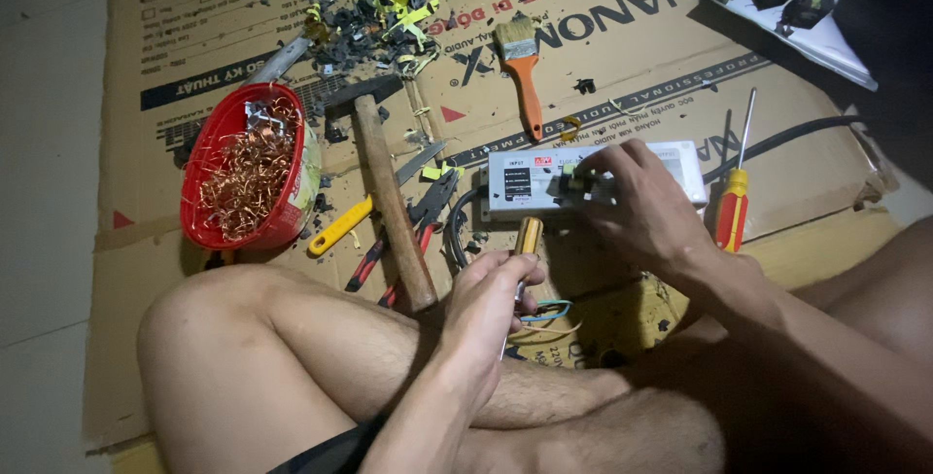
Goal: The person sits on the floor and uses a hammer to strike a small metal component placed on a power supply unit. They repeatedly pick up the component, position it, and hit it with the hammer, occasionally using pliers to adjust the piece.
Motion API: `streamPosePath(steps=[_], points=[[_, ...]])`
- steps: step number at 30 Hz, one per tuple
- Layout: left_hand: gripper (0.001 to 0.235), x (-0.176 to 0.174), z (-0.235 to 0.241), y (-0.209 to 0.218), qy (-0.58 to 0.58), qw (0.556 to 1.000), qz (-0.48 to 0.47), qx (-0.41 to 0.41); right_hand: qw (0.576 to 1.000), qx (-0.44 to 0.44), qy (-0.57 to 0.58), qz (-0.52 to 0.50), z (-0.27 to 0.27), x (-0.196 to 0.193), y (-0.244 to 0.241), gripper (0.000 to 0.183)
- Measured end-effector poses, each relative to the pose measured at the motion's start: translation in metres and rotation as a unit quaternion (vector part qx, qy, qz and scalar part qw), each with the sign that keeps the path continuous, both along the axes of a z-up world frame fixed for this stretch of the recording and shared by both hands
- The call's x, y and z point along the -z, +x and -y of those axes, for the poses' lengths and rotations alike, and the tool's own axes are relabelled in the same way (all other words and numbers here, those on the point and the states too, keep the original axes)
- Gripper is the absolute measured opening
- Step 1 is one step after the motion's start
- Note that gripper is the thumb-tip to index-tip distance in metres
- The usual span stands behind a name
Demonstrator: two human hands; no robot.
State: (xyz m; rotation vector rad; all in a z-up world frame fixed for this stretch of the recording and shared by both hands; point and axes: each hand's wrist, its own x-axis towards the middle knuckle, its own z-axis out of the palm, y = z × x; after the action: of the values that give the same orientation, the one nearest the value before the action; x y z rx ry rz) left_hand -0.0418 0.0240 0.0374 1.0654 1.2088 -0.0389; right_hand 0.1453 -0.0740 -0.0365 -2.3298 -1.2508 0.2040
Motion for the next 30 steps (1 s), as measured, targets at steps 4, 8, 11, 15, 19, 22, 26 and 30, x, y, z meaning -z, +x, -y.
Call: streamPosePath(steps=[4, 8, 11, 15, 19, 22, 26, 30], points=[[0.010, 0.008, -0.002, -0.002, 0.001, 1.000, 0.010, -0.007, 0.997, 0.033, -0.035, -0.053, -0.003, -0.008, -0.005, 0.043], [0.011, 0.025, -0.003, -0.005, 0.004, 0.999, 0.038, -0.038, 0.999, 0.013, -0.022, -0.026, 0.000, 0.003, 0.002, 0.040], [0.013, 0.010, -0.005, -0.009, -0.003, 0.999, 0.017, -0.030, 0.998, 0.044, -0.032, -0.043, -0.005, -0.007, -0.006, 0.038], [0.015, 0.010, -0.004, -0.013, -0.010, 1.000, 0.000, -0.013, 0.999, 0.030, 0.010, 0.009, -0.005, 0.002, 0.004, 0.041], [0.014, 0.026, -0.003, -0.016, 0.003, 0.999, 0.026, -0.038, 0.999, 0.005, -0.038, -0.017, -0.007, -0.004, -0.003, 0.037], [0.013, 0.034, -0.003, -0.020, -0.015, 0.998, 0.032, -0.045, 0.997, 0.047, -0.029, -0.044, -0.006, -0.028, -0.020, 0.044], [0.022, -0.001, -0.006, -0.021, 0.006, 0.995, -0.067, 0.069, 0.993, 0.025, -0.082, -0.081, 0.007, -0.053, -0.039, 0.024], [0.023, 0.018, -0.029, -0.019, 0.050, 0.968, -0.123, 0.215, 0.928, -0.075, -0.344, -0.122, 0.022, -0.049, -0.075, 0.029]])
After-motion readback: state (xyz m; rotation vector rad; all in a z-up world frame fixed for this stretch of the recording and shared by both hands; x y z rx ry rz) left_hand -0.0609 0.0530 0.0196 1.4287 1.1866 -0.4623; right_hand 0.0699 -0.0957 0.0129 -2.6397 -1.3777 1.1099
